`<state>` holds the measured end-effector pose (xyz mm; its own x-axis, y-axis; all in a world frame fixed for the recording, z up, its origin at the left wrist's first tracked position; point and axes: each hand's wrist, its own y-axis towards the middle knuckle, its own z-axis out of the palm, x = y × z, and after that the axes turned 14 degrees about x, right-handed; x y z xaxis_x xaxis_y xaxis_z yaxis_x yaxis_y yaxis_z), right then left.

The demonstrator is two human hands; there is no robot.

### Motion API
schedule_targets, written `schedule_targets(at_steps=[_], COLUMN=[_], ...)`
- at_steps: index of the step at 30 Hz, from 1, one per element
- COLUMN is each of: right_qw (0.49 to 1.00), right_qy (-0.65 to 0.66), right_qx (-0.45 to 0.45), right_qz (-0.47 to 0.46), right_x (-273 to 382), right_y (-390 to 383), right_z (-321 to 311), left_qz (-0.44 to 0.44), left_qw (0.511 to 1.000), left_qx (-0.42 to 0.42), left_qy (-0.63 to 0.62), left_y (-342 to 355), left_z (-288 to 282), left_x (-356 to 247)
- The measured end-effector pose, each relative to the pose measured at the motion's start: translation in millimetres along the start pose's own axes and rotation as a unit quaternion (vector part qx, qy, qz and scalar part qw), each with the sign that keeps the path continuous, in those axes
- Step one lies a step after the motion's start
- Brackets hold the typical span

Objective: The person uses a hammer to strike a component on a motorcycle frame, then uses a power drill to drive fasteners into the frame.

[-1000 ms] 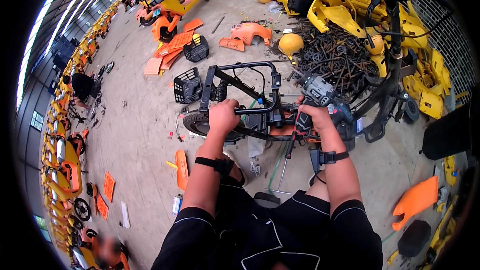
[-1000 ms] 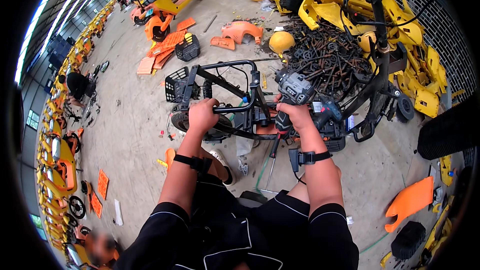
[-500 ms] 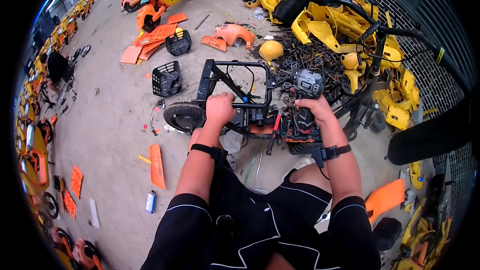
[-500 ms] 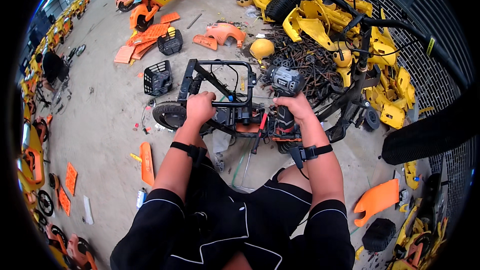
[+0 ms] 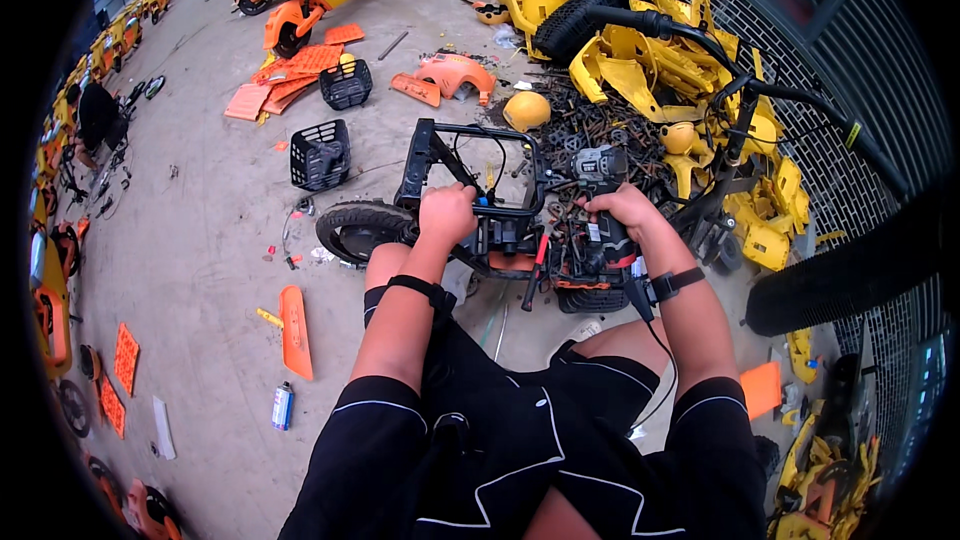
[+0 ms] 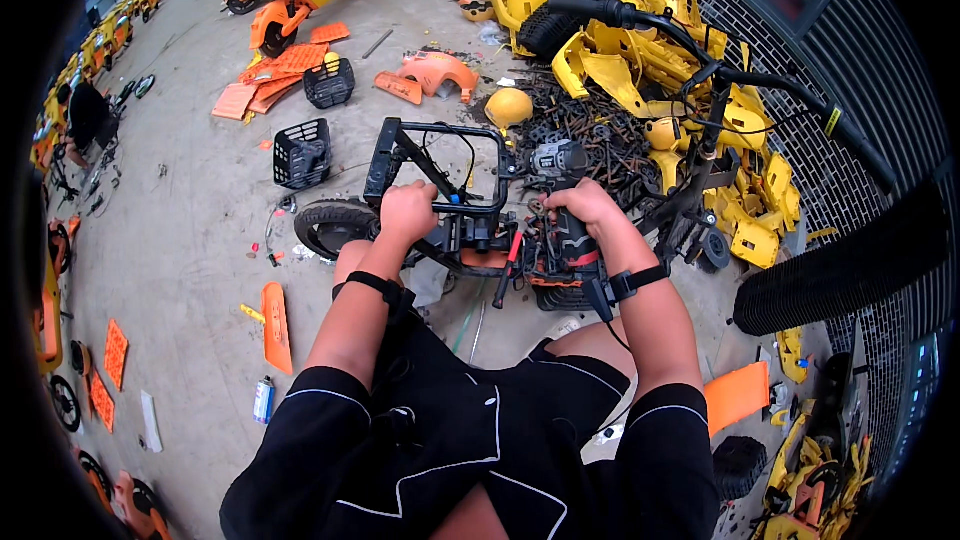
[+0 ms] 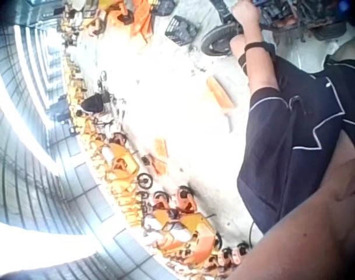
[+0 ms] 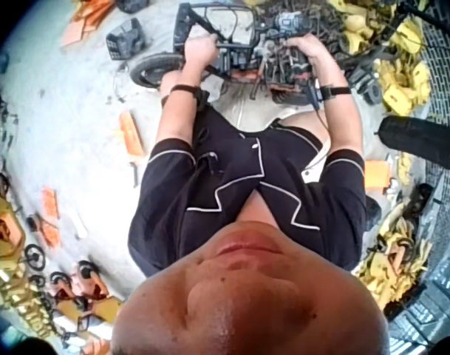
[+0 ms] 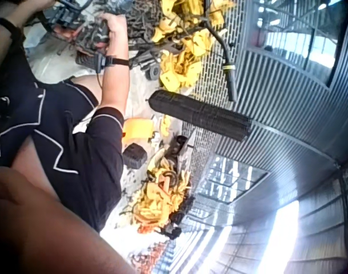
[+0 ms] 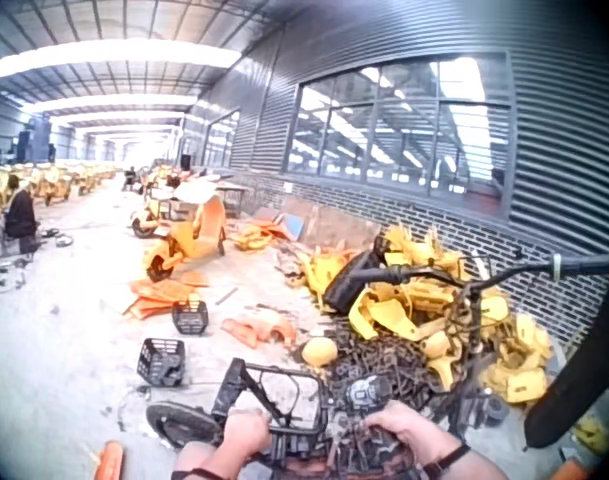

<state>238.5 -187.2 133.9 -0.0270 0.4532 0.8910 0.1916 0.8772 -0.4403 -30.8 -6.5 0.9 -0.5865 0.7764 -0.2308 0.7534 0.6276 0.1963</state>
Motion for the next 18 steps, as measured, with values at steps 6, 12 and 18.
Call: schedule_targets(at_steps=[6, 12, 18], right_qw=[0.999, 0.993, 0.948], right_qy=[-0.035, -0.108, -0.309], right_qx=[-0.012, 0.014, 0.051], right_qz=[0.03, 0.049, 0.055], right_x=[11, 38, 64], right_y=[8, 8, 27], right_z=[1, 12, -19], left_qz=[-0.012, -0.009, 0.005], left_qw=[1.0, 1.0, 1.0], left_qx=[0.023, -0.001, -0.011], left_qy=[0.001, -0.005, 0.006], left_y=[2, -6, -1], left_z=[-5, -12, 0], left_x=[-1, 6, 0])
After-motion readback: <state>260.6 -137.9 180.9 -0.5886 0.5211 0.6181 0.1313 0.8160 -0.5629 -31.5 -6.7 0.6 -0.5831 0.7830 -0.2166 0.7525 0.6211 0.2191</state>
